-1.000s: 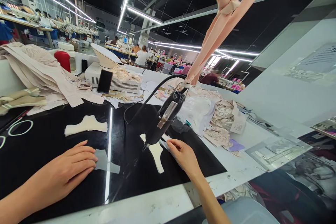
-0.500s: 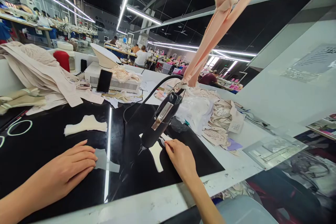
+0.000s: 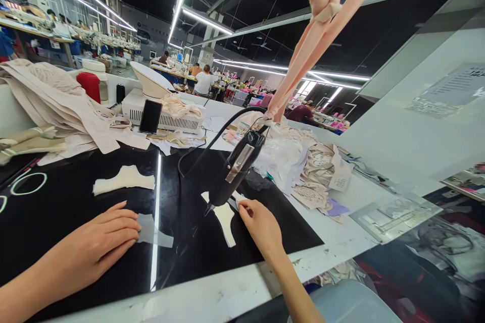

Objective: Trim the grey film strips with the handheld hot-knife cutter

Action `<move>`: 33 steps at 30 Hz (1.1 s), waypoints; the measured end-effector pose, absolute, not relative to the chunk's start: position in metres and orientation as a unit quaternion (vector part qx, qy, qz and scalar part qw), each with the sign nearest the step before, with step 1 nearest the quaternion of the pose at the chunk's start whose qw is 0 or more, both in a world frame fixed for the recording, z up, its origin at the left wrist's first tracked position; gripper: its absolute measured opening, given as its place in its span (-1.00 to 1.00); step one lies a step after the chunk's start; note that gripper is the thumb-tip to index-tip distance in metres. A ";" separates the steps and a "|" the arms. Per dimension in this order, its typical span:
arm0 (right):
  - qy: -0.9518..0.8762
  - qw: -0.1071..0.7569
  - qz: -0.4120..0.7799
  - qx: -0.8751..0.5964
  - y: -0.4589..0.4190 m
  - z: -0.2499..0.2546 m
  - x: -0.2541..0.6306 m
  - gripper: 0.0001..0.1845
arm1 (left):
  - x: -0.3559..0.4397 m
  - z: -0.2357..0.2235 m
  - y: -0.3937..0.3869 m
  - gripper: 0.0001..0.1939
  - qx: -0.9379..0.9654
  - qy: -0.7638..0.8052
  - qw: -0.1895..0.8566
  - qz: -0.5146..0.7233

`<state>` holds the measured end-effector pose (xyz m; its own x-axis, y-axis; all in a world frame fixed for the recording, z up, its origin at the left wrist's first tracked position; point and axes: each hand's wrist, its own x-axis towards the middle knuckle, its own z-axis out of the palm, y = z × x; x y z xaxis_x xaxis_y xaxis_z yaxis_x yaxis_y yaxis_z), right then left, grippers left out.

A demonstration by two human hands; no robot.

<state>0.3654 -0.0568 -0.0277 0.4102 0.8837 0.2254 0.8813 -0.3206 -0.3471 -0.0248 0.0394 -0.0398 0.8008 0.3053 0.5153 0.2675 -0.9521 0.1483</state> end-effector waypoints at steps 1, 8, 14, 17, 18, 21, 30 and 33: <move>-0.531 0.235 0.017 -0.814 -0.057 -0.027 0.367 -0.75 | -0.025 -0.041 0.039 -0.82 0.950 0.153 0.035 0.272; -0.390 0.446 0.101 -0.799 -0.064 -0.019 0.390 -0.68 | -0.026 -0.041 0.041 -0.83 0.951 0.136 0.011 0.278; -0.266 0.623 0.129 -0.724 -0.069 -0.010 0.395 -0.66 | -0.026 -0.042 0.042 -0.83 0.950 0.145 0.018 0.274; -0.264 0.675 0.128 -0.677 -0.073 0.002 0.374 -0.72 | -0.025 -0.041 0.042 -0.83 0.948 0.147 0.011 0.281; -0.274 0.684 0.132 -0.664 -0.075 0.007 0.363 -0.74 | -0.025 -0.041 0.041 -0.83 0.949 0.147 0.011 0.278; -0.313 0.679 0.173 -0.641 -0.083 0.018 0.319 -0.70 | -0.024 -0.041 0.041 -0.81 0.951 0.153 0.024 0.269; -0.484 0.508 0.366 -0.611 -0.073 0.006 0.200 -0.62 | -0.013 -0.023 0.025 -0.77 0.916 0.194 0.185 0.299; -0.510 0.480 0.397 -0.594 -0.058 0.004 0.185 -0.63 | -0.009 -0.017 0.018 -0.74 0.871 0.198 0.308 0.328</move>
